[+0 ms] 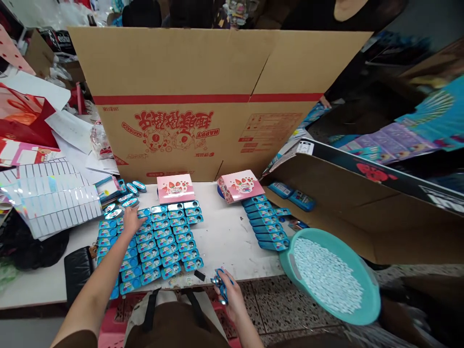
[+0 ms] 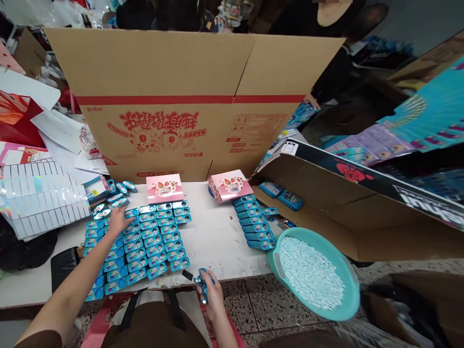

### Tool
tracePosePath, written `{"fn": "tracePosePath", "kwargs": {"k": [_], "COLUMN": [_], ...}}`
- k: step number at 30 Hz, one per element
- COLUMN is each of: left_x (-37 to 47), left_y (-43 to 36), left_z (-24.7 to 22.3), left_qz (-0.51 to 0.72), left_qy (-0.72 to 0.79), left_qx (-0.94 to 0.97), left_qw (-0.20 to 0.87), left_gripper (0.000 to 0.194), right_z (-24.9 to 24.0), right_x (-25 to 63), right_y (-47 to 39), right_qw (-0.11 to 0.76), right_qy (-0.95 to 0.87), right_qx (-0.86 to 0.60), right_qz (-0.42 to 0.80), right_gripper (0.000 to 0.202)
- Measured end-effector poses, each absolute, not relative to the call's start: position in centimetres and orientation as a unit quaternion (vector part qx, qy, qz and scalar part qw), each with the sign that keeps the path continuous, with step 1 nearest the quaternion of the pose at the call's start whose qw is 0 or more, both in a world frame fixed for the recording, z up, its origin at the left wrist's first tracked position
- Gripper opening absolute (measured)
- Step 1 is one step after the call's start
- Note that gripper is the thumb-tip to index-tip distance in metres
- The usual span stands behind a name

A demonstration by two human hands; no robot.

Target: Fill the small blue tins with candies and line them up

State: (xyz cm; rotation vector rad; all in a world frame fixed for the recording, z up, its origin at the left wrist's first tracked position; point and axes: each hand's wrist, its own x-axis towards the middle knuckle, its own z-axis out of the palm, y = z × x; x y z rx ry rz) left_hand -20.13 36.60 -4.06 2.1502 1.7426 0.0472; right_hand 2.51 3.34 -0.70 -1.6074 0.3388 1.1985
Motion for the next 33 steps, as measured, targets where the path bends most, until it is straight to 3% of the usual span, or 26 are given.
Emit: {"fn": "tracePosePath", "kwargs": {"k": [4,11,24,29,33], "left_x": [-19.5,-17.9,-17.2,-19.0,-21.8], "left_y": [38.3,39.8,39.9,38.4,35.1], "left_z": [-4.5,-4.9,-3.9,-3.3,-3.2], "left_qz": [-0.115,-0.224,-0.254,-0.129,0.099], "left_qy": [0.603,0.588,0.600,0.617,0.672], "left_qx": [0.770,0.764,0.743,0.765,0.685], "left_qw": [0.174,0.146,0.149,0.134,0.263], "left_gripper": [0.062,0.068,0.072,0.083,0.054], "right_z": [-1.2,-1.1,-0.6,-0.6,-0.6], "right_x": [2.5,2.9,1.6,1.4,1.8], "right_y": [2.5,2.2,3.4,1.8,0.7], "right_qw": [0.517,0.511,0.538,0.527,0.530], "right_qy": [0.150,0.138,0.135,0.111,0.099], "right_qx": [-0.684,-0.698,-0.688,-0.701,-0.701], "right_qz": [0.493,0.482,0.469,0.468,0.467], "right_gripper": [0.057,0.055,0.057,0.055,0.052]}}
